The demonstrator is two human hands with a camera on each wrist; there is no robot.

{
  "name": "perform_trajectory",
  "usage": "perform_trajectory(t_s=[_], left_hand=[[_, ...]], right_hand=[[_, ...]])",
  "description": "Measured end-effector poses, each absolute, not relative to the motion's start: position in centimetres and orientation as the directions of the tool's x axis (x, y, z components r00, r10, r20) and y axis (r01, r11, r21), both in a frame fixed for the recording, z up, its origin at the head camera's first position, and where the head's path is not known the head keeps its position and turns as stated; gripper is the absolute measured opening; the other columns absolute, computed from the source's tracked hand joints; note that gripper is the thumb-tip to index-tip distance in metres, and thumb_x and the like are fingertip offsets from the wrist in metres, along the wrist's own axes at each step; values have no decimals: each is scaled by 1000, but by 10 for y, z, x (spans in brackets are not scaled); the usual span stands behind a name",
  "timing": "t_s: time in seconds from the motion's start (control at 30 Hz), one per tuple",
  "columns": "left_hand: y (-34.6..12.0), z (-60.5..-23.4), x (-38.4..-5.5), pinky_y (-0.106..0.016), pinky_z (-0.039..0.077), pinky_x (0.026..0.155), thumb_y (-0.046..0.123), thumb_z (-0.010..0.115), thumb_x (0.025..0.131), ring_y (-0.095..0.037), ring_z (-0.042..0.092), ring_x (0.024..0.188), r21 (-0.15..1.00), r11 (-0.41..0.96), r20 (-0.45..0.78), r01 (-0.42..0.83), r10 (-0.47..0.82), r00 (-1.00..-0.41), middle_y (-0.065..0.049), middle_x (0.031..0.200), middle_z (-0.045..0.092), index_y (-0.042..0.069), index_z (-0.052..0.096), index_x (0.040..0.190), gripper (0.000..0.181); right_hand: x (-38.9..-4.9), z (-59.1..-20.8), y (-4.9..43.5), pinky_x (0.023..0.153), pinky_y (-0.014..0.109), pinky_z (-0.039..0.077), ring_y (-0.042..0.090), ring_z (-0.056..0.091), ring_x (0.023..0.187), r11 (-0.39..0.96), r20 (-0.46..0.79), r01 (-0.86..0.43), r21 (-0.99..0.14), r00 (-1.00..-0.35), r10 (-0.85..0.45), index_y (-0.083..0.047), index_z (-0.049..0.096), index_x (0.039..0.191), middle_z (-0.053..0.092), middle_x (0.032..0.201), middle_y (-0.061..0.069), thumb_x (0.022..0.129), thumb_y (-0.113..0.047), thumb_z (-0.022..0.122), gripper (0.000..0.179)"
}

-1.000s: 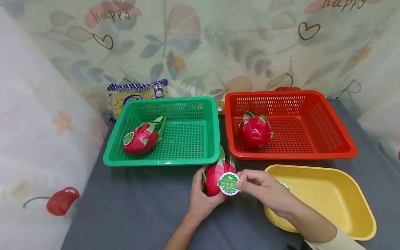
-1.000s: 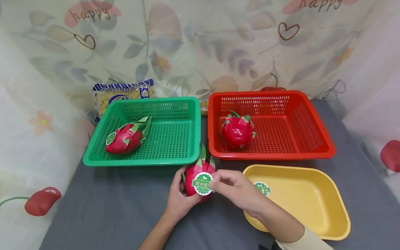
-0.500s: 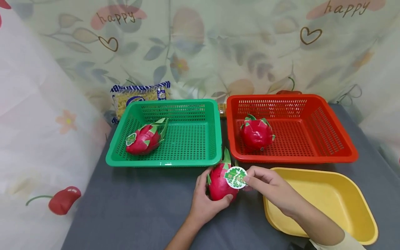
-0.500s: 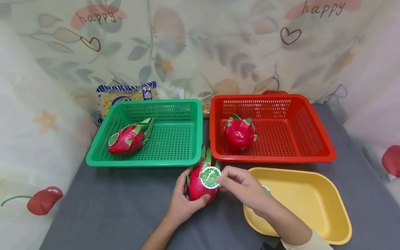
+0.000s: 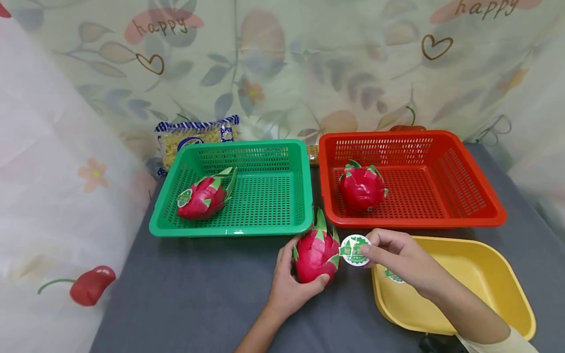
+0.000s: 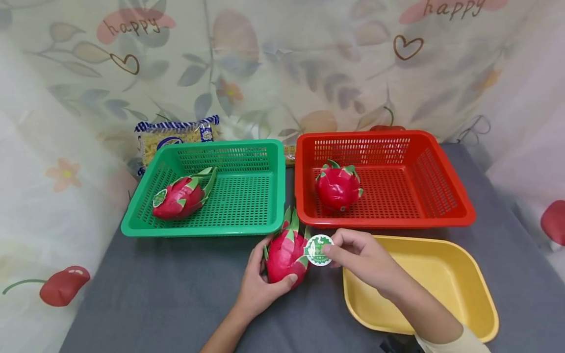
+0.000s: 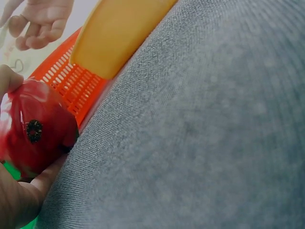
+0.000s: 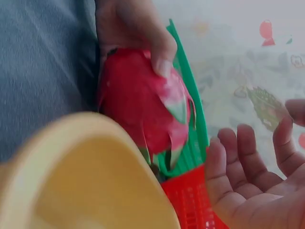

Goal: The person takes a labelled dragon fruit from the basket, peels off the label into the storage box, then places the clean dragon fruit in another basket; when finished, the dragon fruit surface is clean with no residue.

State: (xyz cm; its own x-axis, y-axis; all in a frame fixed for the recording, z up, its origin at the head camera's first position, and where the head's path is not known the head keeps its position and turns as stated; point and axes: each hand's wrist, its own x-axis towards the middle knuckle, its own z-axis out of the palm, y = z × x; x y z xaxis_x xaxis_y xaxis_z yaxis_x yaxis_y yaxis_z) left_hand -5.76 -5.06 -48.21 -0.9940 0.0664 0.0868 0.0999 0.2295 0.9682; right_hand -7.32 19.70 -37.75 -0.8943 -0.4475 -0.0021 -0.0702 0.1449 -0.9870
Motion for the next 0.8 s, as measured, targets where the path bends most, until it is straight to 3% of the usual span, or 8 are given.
perform_trajectory(t_s=[0.27, 0.57, 0.8], left_hand=[[-51, -482, -58, -34, 57, 83, 25, 90, 68, -19, 48, 124, 972, 216, 79, 93, 74, -994, 7, 137, 46, 31, 42, 147, 93], [-51, -482, -58, -35, 57, 83, 24, 90, 69, -20, 47, 125, 979, 186, 71, 84, 79, -994, 6, 138, 45, 30, 41, 148, 93], [-51, -483, -57, -35, 57, 83, 25, 90, 68, -20, 47, 125, 978, 192, 70, 84, 82, -994, 5, 139, 45, 30, 41, 149, 95]], right_hand=[[-77, -379, 230, 66, 36, 54, 34, 62, 75, 210, -65, -42, -977, -878, -475, -4, 58, 83, 63, 82, 14, 100, -7, 59, 17], [-76, -388, 275, 70, 36, 55, 29, 63, 77, 261, -105, -66, -963, -801, -590, -5, 55, 87, 62, 82, 14, 102, -2, 53, 16], [-77, -397, 309, 69, 38, 56, 28, 64, 76, 347, -220, 15, -938, -798, -561, -2, 54, 90, 65, 83, 15, 104, -5, 51, 15]])
